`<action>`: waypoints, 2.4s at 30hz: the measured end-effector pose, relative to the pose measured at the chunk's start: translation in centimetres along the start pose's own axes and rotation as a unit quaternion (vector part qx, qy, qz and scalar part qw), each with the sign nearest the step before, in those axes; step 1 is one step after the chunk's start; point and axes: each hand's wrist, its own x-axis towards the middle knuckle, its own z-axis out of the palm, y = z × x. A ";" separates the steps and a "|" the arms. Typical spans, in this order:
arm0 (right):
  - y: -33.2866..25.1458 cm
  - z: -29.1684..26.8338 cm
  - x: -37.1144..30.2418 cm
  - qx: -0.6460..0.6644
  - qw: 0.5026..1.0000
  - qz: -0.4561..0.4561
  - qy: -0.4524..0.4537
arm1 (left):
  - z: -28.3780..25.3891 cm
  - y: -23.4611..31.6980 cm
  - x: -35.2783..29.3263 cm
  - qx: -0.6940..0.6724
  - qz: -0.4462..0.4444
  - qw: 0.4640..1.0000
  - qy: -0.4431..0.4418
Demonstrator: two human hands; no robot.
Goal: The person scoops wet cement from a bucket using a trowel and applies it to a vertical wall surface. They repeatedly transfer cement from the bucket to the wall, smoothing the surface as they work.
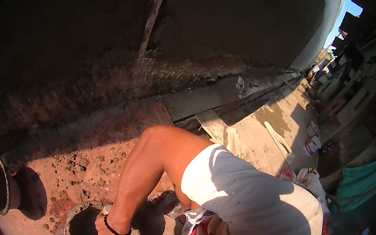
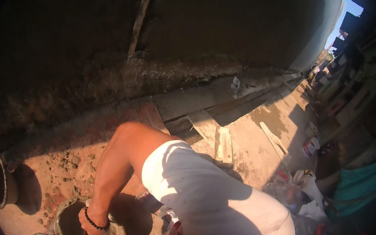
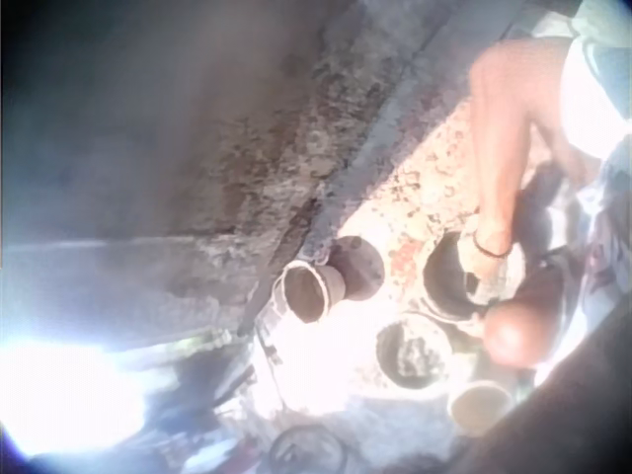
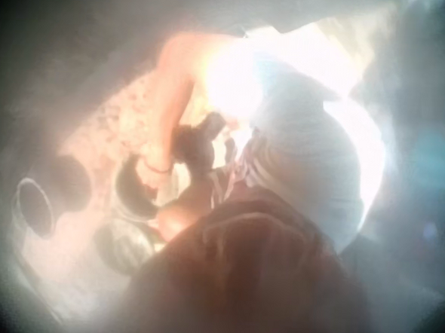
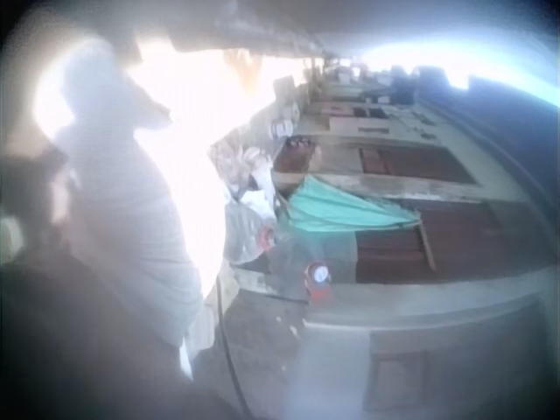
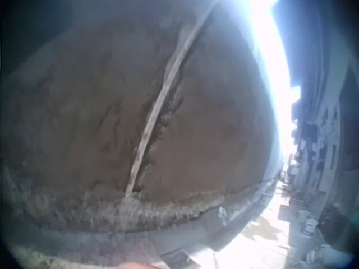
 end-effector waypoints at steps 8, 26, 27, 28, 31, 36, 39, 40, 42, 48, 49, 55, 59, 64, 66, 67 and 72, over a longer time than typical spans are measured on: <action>2.9 0.9 1.7 -0.096 0.990 0.042 -0.091 | -0.3 -0.1 0.2 -0.024 -0.029 0.999 -0.010; 1.8 -0.3 0.0 -0.024 0.999 0.012 -0.034 | -0.2 -0.5 0.3 -0.060 -0.098 0.993 -0.024; 2.0 -1.4 -0.7 -0.019 0.999 0.004 -0.038 | -0.8 -0.7 0.3 -0.071 -0.104 0.992 -0.019; 2.0 -2.4 -1.2 -0.014 0.999 -0.007 -0.038 | -1.6 -1.1 0.2 -0.084 -0.110 0.990 -0.017; 3.4 1.6 1.0 -0.029 0.993 0.020 -0.108 | -6.2 -2.4 -1.8 -0.131 -0.142 0.981 0.016; 5.6 0.6 -1.7 0.047 0.988 0.133 0.065 | -6.4 2.8 -6.7 -0.172 -0.158 0.972 0.021; 5.6 -4.3 -3.4 0.064 0.977 0.188 0.077 | -5.6 5.0 -7.7 -0.140 -0.182 0.973 0.035; 6.1 -4.1 -3.8 0.069 0.971 0.206 0.095 | -5.3 5.2 -7.1 -0.112 -0.212 0.971 -0.004; 6.1 -2.3 -2.0 0.062 0.970 0.195 0.130 | -4.8 5.2 -7.8 -0.148 -0.209 0.966 0.026; 2.2 4.1 -0.7 0.137 0.976 0.139 0.091 | -3.6 3.9 -8.1 -0.161 -0.190 0.968 0.042; 1.6 4.1 -1.5 0.144 0.980 0.121 0.069 | -3.5 3.9 -8.1 -0.170 -0.193 0.965 0.041; 2.2 -5.8 -6.1 0.134 0.985 0.102 -0.043 | -4.5 3.3 -8.0 -0.193 -0.204 0.959 0.029; 3.0 -1.2 -4.4 0.115 0.987 0.088 -0.065 | -3.5 4.4 -8.5 -0.197 -0.179 0.962 0.063; 5.1 0.8 -1.1 0.048 0.992 0.120 -0.007 | -4.4 3.1 -7.8 -0.178 -0.190 0.965 0.016; 5.1 -3.1 -1.4 0.033 0.989 0.140 0.024 | -4.7 4.0 -7.8 -0.184 -0.192 0.964 0.018; 5.0 -4.1 -1.9 0.030 0.984 0.168 0.040 | -4.5 4.7 -7.9 -0.173 -0.196 0.965 0.021; 5.1 2.0 -0.3 0.024 0.981 0.171 0.086 | -4.2 5.1 -8.2 -0.175 -0.195 0.965 0.006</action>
